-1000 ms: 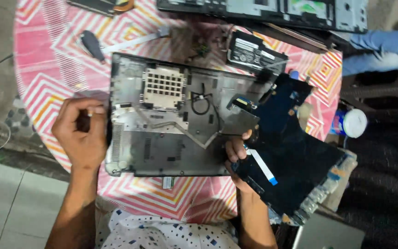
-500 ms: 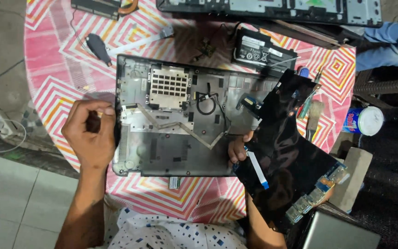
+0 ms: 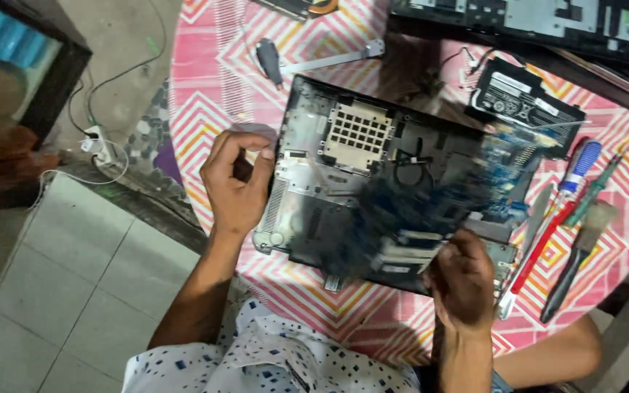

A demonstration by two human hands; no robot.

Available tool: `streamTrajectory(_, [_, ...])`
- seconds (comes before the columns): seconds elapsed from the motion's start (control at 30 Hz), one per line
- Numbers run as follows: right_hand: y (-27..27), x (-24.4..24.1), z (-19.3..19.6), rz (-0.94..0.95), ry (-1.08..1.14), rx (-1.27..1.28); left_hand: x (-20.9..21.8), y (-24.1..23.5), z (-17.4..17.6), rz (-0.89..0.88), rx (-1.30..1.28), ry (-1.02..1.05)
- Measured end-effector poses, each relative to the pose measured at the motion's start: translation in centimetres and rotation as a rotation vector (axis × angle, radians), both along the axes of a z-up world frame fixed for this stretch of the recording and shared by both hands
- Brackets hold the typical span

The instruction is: The person removes a motherboard from a laptop chassis, disconnects several cables, and then places the motherboard back into the chassis. They proceed to reconnect the cables and secure the board within the laptop frame.

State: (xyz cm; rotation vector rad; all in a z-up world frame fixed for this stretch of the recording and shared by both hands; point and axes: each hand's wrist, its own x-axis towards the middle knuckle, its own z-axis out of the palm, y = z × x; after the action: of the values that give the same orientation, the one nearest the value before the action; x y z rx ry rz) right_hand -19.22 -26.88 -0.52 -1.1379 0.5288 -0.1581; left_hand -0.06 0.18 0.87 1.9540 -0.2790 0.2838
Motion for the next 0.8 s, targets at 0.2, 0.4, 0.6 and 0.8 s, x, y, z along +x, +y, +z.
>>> streamTrajectory(0.2, [3.4, 2.3, -0.2, 0.112, 0.265, 0.002, 0.0, 1.0, -0.5, -0.046, -0.185, 0.131])
streamTrajectory(0.4, [5.7, 4.8, 3.1, 0.376, 0.283, -0.053, -0.2, 1.3, -1.1, -0.087, -0.127, 0.151])
streamTrajectory(0.6, [6.5, 5.6, 3.2, 0.438, 0.369, -0.131, -0.1, 1.5, -0.9, -0.103, -0.238, 0.203])
streamTrajectory(0.8, [6.1, 4.6, 1.7, 0.332, 0.152, 0.054, 0.3, 1.0, -0.8, -0.113, -0.218, 0.131])
